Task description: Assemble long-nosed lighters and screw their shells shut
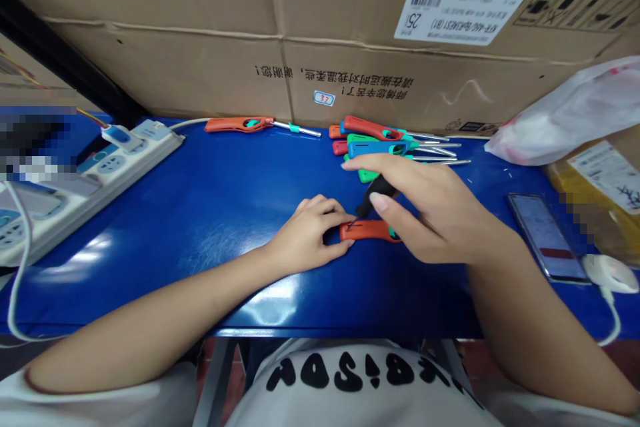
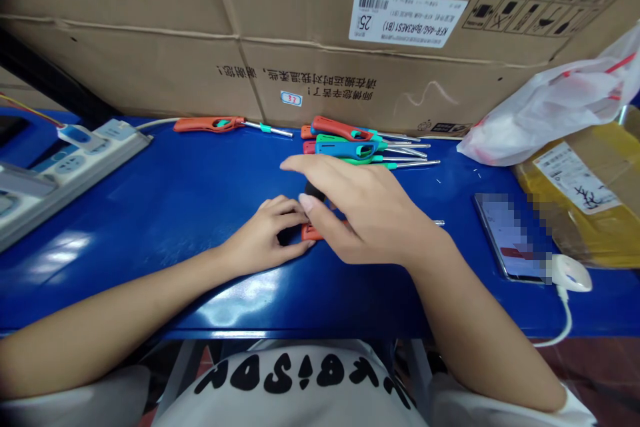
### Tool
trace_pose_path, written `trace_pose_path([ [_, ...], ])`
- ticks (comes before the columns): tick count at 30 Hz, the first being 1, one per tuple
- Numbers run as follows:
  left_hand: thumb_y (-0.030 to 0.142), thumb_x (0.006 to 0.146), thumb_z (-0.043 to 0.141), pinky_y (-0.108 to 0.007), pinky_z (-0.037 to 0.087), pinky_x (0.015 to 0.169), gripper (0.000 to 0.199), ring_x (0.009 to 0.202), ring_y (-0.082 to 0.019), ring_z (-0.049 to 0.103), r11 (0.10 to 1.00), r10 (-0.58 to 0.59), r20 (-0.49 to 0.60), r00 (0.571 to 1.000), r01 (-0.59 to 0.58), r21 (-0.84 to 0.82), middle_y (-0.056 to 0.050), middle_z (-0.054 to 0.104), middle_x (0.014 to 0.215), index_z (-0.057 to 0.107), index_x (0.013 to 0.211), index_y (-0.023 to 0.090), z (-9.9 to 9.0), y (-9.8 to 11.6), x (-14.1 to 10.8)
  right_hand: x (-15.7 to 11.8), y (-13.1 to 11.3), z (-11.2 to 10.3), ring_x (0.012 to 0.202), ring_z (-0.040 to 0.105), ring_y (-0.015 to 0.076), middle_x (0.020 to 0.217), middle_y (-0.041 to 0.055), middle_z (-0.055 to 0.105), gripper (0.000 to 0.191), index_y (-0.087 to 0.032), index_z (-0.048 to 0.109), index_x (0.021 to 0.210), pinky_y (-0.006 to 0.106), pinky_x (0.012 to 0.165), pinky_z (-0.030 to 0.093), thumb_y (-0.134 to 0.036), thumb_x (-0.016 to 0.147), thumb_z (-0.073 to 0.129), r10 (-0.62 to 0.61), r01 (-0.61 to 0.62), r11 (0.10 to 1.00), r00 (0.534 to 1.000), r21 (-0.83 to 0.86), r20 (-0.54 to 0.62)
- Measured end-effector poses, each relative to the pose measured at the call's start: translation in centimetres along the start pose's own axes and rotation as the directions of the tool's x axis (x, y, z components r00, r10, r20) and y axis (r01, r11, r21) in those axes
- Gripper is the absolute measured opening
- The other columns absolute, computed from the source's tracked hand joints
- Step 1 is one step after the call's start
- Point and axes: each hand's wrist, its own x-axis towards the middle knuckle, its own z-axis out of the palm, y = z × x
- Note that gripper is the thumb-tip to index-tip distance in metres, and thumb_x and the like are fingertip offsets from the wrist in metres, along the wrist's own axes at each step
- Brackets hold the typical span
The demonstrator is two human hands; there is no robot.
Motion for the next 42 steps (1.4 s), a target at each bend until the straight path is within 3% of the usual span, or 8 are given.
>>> trace_pose_path([
  [2, 0.032, 0.089, 0.071, -0.039, 0.042, 0.090, 0.029, 0.102, -0.024, 0.058, 1.000, -0.004, -0.001, 1.000, 0.004, 0.003, -0.005, 0.067, 0.110, 0.071, 0.117, 0.024, 0.0, 0.0, 0.0, 0.0, -0.1, 0.0, 0.110, 0.071, 0.0190, 0.126, 0.0063, 0.073, 0.037, -0.021, 0.055, 0.137, 0.030, 0.090, 0.053, -0.025, 0.101, 0.046, -0.010, 0.007, 0.998, 0.999, 0.069, 0.045],
  [8, 0.030, 0.089, 0.071, -0.038, 0.042, 0.089, 0.026, 0.101, -0.023, 0.058, 1.000, -0.011, 0.001, 1.000, 0.011, -0.001, -0.004, 0.068, 0.106, 0.071, 0.114, 0.023, 0.0, 0.1, 0.0, 0.0, 0.4, 0.3, 0.064, 0.070, 0.0164, 0.074, -0.0005, 0.076, 0.024, -0.021, 0.069, 0.100, 0.027, 0.061, 0.049, -0.043, 0.096, 0.062, -0.022, -0.002, 0.982, 0.992, -0.187, -0.124],
  [13, 0.031, 0.089, 0.072, -0.039, 0.041, 0.089, 0.030, 0.102, -0.023, 0.059, 1.000, -0.016, 0.009, 1.000, 0.016, -0.025, -0.003, 0.068, 0.108, 0.071, 0.118, 0.025, -0.1, 0.1, 0.1, -0.5, 0.5, -0.7, 0.111, 0.072, 0.0223, 0.128, 0.0093, 0.073, 0.041, -0.016, 0.057, 0.137, 0.035, 0.091, 0.055, -0.024, 0.099, 0.045, -0.006, 0.006, 1.000, 1.000, 0.031, 0.025],
  [19, 0.030, 0.088, 0.072, -0.038, 0.042, 0.087, 0.032, 0.101, -0.024, 0.058, 1.000, -0.007, -0.002, 1.000, 0.007, -0.006, -0.004, 0.068, 0.106, 0.071, 0.119, 0.025, -0.1, 0.0, 0.0, -0.2, 0.6, 0.2, 0.076, 0.074, 0.0173, 0.089, 0.0005, 0.080, 0.024, -0.022, 0.070, 0.109, 0.027, 0.067, 0.052, -0.042, 0.098, 0.061, -0.011, -0.001, 0.991, 0.996, -0.137, -0.085],
  [25, 0.032, 0.088, 0.072, -0.039, 0.042, 0.088, 0.028, 0.101, -0.024, 0.058, 1.000, -0.016, -0.001, 1.000, 0.016, -0.005, -0.004, 0.067, 0.108, 0.072, 0.115, 0.024, 0.0, 0.0, 0.1, -0.1, 0.1, -0.1, 0.112, 0.071, 0.0190, 0.129, 0.0070, 0.072, 0.040, -0.019, 0.054, 0.139, 0.030, 0.089, 0.054, -0.025, 0.101, 0.046, -0.031, 0.029, 0.997, 0.999, 0.077, 0.023],
  [31, 0.032, 0.088, 0.072, -0.038, 0.042, 0.087, 0.017, 0.100, -0.022, 0.059, 1.000, -0.018, -0.011, 1.000, 0.017, -0.023, -0.003, 0.066, 0.103, 0.072, 0.103, 0.023, 0.1, 0.0, 0.1, -0.1, 0.3, 0.3, 0.068, 0.071, 0.0171, 0.077, -0.0004, 0.075, 0.024, -0.022, 0.069, 0.097, 0.028, 0.062, 0.050, -0.044, 0.098, 0.061, -0.065, 0.055, 0.986, 0.996, -0.156, -0.056],
  [36, 0.034, 0.089, 0.072, -0.040, 0.044, 0.087, 0.024, 0.101, -0.024, 0.059, 0.999, -0.039, -0.002, 0.999, 0.039, -0.012, -0.004, 0.067, 0.104, 0.072, 0.111, 0.024, 0.1, 0.0, 0.1, -0.2, -0.1, 0.1, 0.111, 0.071, 0.0197, 0.130, 0.0086, 0.071, 0.039, -0.018, 0.053, 0.139, 0.030, 0.088, 0.054, -0.029, 0.103, 0.045, -0.060, 0.058, 0.995, 0.998, 0.077, 0.028],
  [42, 0.032, 0.089, 0.071, -0.040, 0.045, 0.090, 0.024, 0.104, -0.024, 0.060, 0.999, -0.024, -0.012, 1.000, 0.024, -0.022, -0.005, 0.068, 0.113, 0.071, 0.111, 0.024, 0.2, -0.1, 0.1, 0.0, -0.1, 0.7, 0.072, 0.071, 0.0160, 0.082, 0.0006, 0.076, 0.024, -0.021, 0.069, 0.101, 0.027, 0.064, 0.048, -0.042, 0.099, 0.059, -0.051, 0.050, 0.997, 0.999, -0.051, -0.015],
])
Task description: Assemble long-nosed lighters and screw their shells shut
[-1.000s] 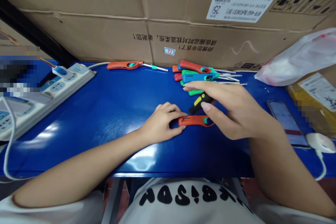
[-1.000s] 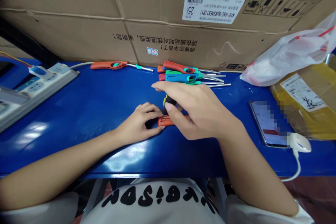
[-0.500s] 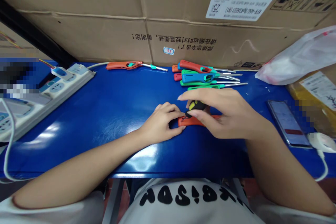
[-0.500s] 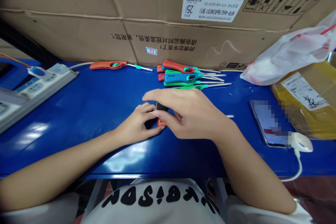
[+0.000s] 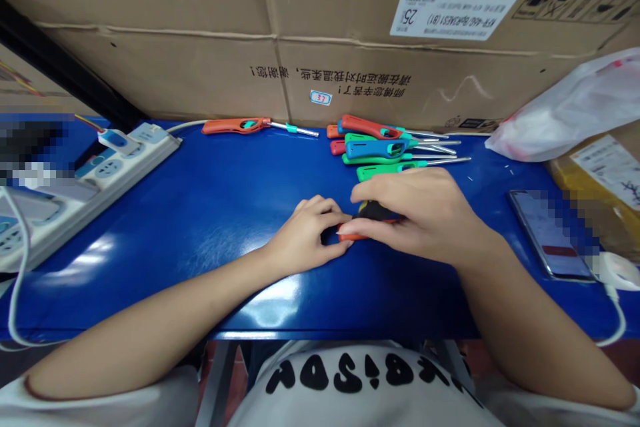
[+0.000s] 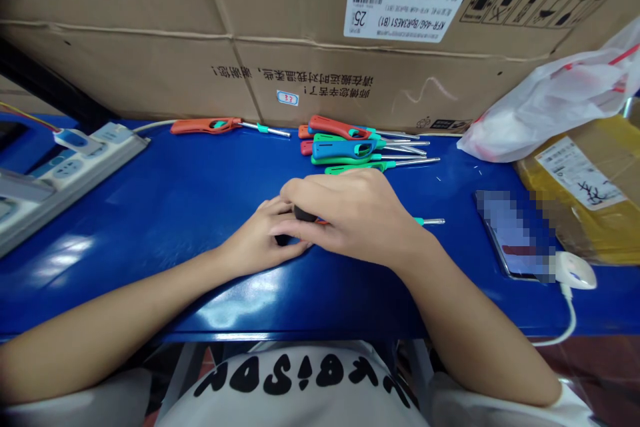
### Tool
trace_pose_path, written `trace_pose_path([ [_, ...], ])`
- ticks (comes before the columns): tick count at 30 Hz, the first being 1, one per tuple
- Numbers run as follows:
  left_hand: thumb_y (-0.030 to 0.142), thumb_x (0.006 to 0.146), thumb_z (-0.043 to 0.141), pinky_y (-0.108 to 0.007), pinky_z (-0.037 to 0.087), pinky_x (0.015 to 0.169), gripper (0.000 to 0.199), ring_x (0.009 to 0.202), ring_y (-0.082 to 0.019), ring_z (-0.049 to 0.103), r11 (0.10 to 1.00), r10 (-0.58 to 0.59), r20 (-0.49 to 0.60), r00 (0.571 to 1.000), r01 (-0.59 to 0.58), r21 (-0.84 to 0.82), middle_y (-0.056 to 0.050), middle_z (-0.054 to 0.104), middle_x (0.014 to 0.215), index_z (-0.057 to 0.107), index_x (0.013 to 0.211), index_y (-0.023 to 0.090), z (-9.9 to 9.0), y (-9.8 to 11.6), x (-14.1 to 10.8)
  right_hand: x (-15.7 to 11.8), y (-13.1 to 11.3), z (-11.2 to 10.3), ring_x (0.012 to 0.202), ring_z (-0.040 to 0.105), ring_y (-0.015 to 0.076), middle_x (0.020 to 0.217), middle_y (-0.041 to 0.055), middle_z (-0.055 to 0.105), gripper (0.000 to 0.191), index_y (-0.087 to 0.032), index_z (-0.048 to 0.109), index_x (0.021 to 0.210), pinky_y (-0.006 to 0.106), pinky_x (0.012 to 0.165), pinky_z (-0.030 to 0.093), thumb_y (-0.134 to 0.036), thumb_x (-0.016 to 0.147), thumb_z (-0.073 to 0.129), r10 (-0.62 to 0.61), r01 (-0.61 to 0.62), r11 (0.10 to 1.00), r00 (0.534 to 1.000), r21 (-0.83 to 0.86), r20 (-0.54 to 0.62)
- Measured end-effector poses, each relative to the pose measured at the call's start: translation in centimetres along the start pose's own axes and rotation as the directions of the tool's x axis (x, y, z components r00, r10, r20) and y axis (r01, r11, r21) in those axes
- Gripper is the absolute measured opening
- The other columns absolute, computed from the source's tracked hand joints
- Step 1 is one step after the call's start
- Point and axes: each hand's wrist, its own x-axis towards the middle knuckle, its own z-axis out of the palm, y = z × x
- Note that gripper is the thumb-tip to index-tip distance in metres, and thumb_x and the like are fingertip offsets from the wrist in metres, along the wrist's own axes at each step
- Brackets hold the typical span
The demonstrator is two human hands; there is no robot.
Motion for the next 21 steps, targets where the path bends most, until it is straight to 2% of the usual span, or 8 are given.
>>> trace_pose_path([
  [2, 0.032, 0.088, 0.071, -0.040, 0.044, 0.089, 0.025, 0.102, -0.024, 0.060, 1.000, -0.004, 0.005, 1.000, 0.004, 0.008, -0.005, 0.068, 0.110, 0.072, 0.111, 0.024, -0.08, 0.05, 0.03, -0.08, 0.10, -0.09, 0.075, 0.072, 0.0173, 0.085, 0.0019, 0.077, 0.026, -0.021, 0.069, 0.104, 0.027, 0.066, 0.049, -0.043, 0.100, 0.056, -0.002, 0.002, 1.000, 1.000, -0.020, -0.019],
  [6, 0.034, 0.088, 0.071, -0.041, 0.044, 0.089, 0.026, 0.103, -0.025, 0.060, 1.000, -0.022, 0.026, 0.999, 0.022, 0.005, -0.005, 0.068, 0.108, 0.072, 0.112, 0.024, -0.24, 0.13, 0.04, -0.35, 0.13, -0.59, 0.097, 0.073, 0.0182, 0.118, 0.0068, 0.075, 0.037, -0.020, 0.056, 0.135, 0.029, 0.081, 0.054, -0.029, 0.100, 0.047, -0.013, 0.010, 0.986, 1.000, 0.165, 0.019],
  [8, 0.035, 0.088, 0.072, -0.042, 0.044, 0.091, 0.025, 0.104, -0.025, 0.060, 1.000, -0.027, 0.024, 0.999, 0.027, -0.002, -0.005, 0.068, 0.109, 0.072, 0.111, 0.024, -0.22, 0.12, 0.03, -0.38, 0.14, -0.56, 0.091, 0.074, 0.0165, 0.111, 0.0041, 0.077, 0.034, -0.022, 0.059, 0.132, 0.027, 0.077, 0.053, -0.030, 0.100, 0.051, 0.009, -0.010, 0.988, 1.000, 0.156, 0.013],
  [12, 0.032, 0.088, 0.072, -0.040, 0.045, 0.091, 0.022, 0.105, -0.024, 0.060, 1.000, -0.015, 0.006, 1.000, 0.015, -0.012, -0.004, 0.068, 0.109, 0.072, 0.108, 0.024, -0.12, 0.10, 0.01, -0.20, 0.28, -0.15, 0.069, 0.071, 0.0154, 0.079, -0.0005, 0.076, 0.028, -0.022, 0.070, 0.106, 0.025, 0.062, 0.047, -0.047, 0.097, 0.062, 0.014, -0.015, 1.000, 0.998, -0.014, -0.065],
  [14, 0.032, 0.088, 0.072, -0.040, 0.045, 0.089, 0.022, 0.102, -0.024, 0.060, 1.000, -0.014, 0.011, 1.000, 0.014, -0.005, -0.004, 0.067, 0.106, 0.072, 0.109, 0.024, -0.13, 0.13, 0.02, -0.12, 0.30, -0.22, 0.075, 0.073, 0.0166, 0.084, 0.0012, 0.077, 0.027, -0.021, 0.069, 0.107, 0.026, 0.065, 0.048, -0.044, 0.099, 0.058, -0.004, 0.002, 1.000, 0.998, -0.029, -0.060],
  [18, 0.033, 0.089, 0.071, -0.041, 0.045, 0.088, 0.025, 0.103, -0.025, 0.060, 1.000, -0.021, 0.026, 0.999, 0.021, 0.000, -0.005, 0.067, 0.109, 0.072, 0.112, 0.024, -0.21, 0.16, 0.05, -0.10, 0.04, -0.82, 0.110, 0.071, 0.0188, 0.123, 0.0069, 0.074, 0.035, -0.019, 0.058, 0.134, 0.031, 0.090, 0.054, -0.026, 0.102, 0.044, -0.043, 0.037, 0.986, 0.999, 0.161, 0.032],
  [19, 0.033, 0.089, 0.071, -0.042, 0.045, 0.090, 0.024, 0.105, -0.026, 0.060, 1.000, -0.022, 0.025, 0.999, 0.022, -0.007, -0.005, 0.067, 0.110, 0.072, 0.111, 0.024, -0.20, 0.15, 0.06, -0.07, -0.05, -0.91, 0.112, 0.070, 0.0182, 0.125, 0.0062, 0.073, 0.037, -0.021, 0.056, 0.136, 0.031, 0.091, 0.054, -0.024, 0.102, 0.044, -0.045, 0.035, 0.983, 0.998, 0.179, 0.050],
  [21, 0.033, 0.089, 0.071, -0.042, 0.045, 0.092, 0.022, 0.107, -0.026, 0.060, 1.000, -0.021, 0.017, 1.000, 0.021, -0.021, -0.006, 0.068, 0.112, 0.072, 0.108, 0.023, -0.17, 0.10, 0.08, 0.02, -0.19, -0.92, 0.102, 0.073, 0.0174, 0.114, 0.0032, 0.077, 0.033, -0.024, 0.060, 0.132, 0.028, 0.084, 0.054, -0.030, 0.103, 0.048, -0.022, 0.015, 0.992, 0.998, 0.129, 0.055],
])
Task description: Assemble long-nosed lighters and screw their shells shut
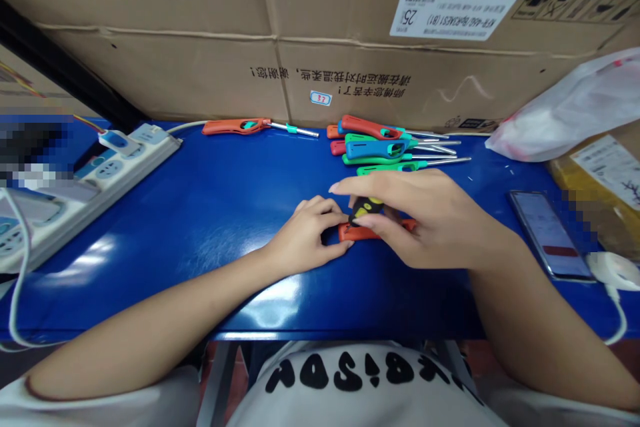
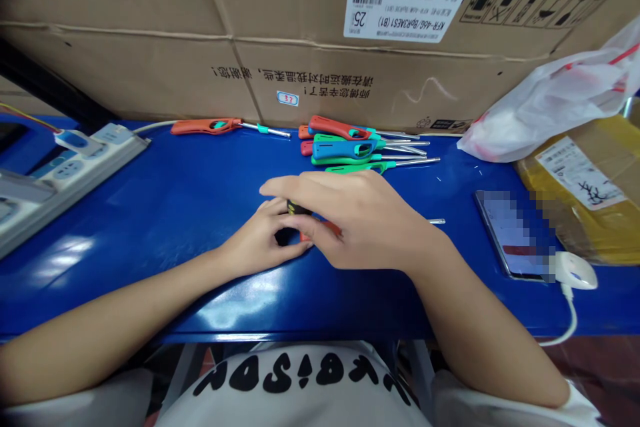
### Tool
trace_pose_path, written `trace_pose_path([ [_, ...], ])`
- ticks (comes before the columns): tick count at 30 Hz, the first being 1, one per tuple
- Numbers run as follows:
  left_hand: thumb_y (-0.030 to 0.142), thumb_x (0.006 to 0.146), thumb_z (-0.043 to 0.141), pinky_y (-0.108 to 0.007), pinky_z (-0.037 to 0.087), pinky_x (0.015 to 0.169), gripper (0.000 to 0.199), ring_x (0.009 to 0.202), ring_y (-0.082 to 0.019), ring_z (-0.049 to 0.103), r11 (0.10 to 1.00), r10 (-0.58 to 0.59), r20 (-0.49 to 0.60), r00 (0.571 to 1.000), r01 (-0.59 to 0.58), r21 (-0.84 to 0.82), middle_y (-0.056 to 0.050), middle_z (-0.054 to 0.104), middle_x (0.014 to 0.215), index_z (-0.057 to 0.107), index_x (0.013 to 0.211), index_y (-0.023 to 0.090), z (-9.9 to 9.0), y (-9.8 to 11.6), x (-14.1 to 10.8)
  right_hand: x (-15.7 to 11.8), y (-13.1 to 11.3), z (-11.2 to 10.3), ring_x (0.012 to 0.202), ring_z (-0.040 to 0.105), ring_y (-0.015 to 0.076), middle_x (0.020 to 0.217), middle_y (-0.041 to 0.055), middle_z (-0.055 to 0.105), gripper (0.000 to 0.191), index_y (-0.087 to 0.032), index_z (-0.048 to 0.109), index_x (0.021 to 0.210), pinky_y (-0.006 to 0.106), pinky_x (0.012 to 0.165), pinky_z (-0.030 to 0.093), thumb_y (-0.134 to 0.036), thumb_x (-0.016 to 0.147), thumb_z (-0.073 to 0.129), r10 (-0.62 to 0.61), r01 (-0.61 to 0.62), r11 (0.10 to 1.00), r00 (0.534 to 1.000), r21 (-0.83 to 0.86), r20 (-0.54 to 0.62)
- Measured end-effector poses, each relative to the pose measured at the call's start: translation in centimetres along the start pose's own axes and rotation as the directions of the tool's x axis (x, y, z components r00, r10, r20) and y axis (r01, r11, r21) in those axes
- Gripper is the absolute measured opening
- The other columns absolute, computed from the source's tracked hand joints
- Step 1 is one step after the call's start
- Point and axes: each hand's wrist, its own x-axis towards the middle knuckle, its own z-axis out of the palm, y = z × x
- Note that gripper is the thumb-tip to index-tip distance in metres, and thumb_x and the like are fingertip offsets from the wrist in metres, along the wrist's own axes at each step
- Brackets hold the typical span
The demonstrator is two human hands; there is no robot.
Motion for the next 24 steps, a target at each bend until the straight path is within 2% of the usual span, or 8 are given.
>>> trace_pose_path([
  [3, 0.032, 0.088, 0.071, -0.042, 0.046, 0.092, 0.021, 0.108, -0.025, 0.061, 1.000, 0.011, -0.007, 1.000, -0.011, 0.011, -0.006, 0.068, 0.115, 0.072, 0.107, 0.023, 0.1, 0.0, 0.0, 0.2, -0.1, 0.2, 0.075, 0.073, 0.0163, 0.083, -0.0010, 0.077, 0.028, -0.026, 0.070, 0.112, 0.026, 0.064, 0.048, -0.046, 0.100, 0.056, 0.051, -0.053, 0.981, 0.999, -0.186, -0.018],
  [5, 0.032, 0.089, 0.071, -0.042, 0.045, 0.091, 0.022, 0.108, -0.026, 0.061, 1.000, 0.016, -0.005, 1.000, -0.016, 0.027, -0.006, 0.068, 0.117, 0.072, 0.109, 0.023, 0.0, 0.0, 0.0, 0.2, -0.2, 0.2, 0.071, 0.071, 0.0167, 0.077, -0.0007, 0.076, 0.030, -0.024, 0.071, 0.107, 0.027, 0.061, 0.046, -0.050, 0.099, 0.056, 0.061, -0.068, 0.964, 0.998, -0.256, -0.036],
  [9, 0.032, 0.088, 0.071, -0.043, 0.046, 0.090, 0.024, 0.108, -0.027, 0.061, 1.000, -0.007, 0.005, 1.000, 0.007, 0.020, -0.006, 0.068, 0.115, 0.072, 0.110, 0.024, 0.0, 0.0, 0.0, 0.0, -0.4, -0.2, 0.105, 0.073, 0.0195, 0.122, 0.0074, 0.075, 0.039, -0.019, 0.057, 0.138, 0.030, 0.084, 0.054, -0.031, 0.102, 0.047, 0.005, -0.005, 0.999, 1.000, -0.038, -0.001],
  [11, 0.032, 0.088, 0.071, -0.045, 0.046, 0.092, 0.024, 0.113, -0.029, 0.060, 1.000, -0.017, 0.002, 1.000, 0.017, 0.005, -0.007, 0.068, 0.118, 0.072, 0.111, 0.025, 0.1, -0.1, -0.1, -0.2, -0.4, -0.2, 0.114, 0.070, 0.0180, 0.132, 0.0071, 0.071, 0.044, -0.019, 0.050, 0.145, 0.030, 0.091, 0.054, -0.024, 0.101, 0.046, -0.017, 0.014, 0.997, 0.999, 0.076, 0.032],
  [13, 0.032, 0.088, 0.071, -0.046, 0.046, 0.094, 0.023, 0.114, -0.029, 0.060, 1.000, -0.021, -0.008, 1.000, 0.021, -0.016, -0.007, 0.068, 0.120, 0.071, 0.110, 0.024, 0.2, -0.1, 0.0, -0.2, -0.3, 0.1, 0.107, 0.072, 0.0162, 0.124, 0.0037, 0.075, 0.039, -0.022, 0.055, 0.140, 0.027, 0.087, 0.054, -0.026, 0.101, 0.050, -0.013, 0.013, 0.997, 1.000, 0.076, 0.002],
  [16, 0.033, 0.088, 0.072, -0.044, 0.046, 0.092, 0.024, 0.108, -0.026, 0.061, 1.000, -0.016, -0.013, 1.000, 0.015, -0.017, -0.007, 0.068, 0.114, 0.071, 0.110, 0.023, 0.3, -0.2, 0.0, 0.0, 0.0, 0.7, 0.082, 0.074, 0.0157, 0.094, -0.0005, 0.079, 0.027, -0.025, 0.067, 0.121, 0.026, 0.070, 0.051, -0.039, 0.100, 0.060, 0.000, -0.008, 0.995, 0.996, -0.096, -0.084],
  [19, 0.034, 0.089, 0.072, -0.042, 0.045, 0.089, 0.024, 0.104, -0.025, 0.061, 1.000, -0.012, 0.001, 1.000, 0.012, 0.020, -0.005, 0.067, 0.109, 0.072, 0.111, 0.024, 0.2, -0.1, 0.1, 0.1, 0.3, 0.7, 0.068, 0.070, 0.0156, 0.078, -0.0016, 0.075, 0.027, -0.024, 0.070, 0.106, 0.027, 0.060, 0.045, -0.047, 0.099, 0.058, 0.019, -0.033, 0.970, 0.998, -0.240, -0.063],
  [24, 0.037, 0.088, 0.073, -0.042, 0.044, 0.088, 0.026, 0.100, -0.025, 0.060, 0.999, -0.040, 0.012, 0.999, 0.040, 0.014, -0.004, 0.066, 0.102, 0.072, 0.111, 0.025, 0.0, 0.0, 0.0, -0.2, 0.4, 0.2, 0.107, 0.071, 0.0207, 0.127, 0.0082, 0.072, 0.034, -0.019, 0.058, 0.131, 0.031, 0.085, 0.054, -0.029, 0.103, 0.042, 0.053, -0.053, 0.998, 0.998, -0.017, -0.023],
])
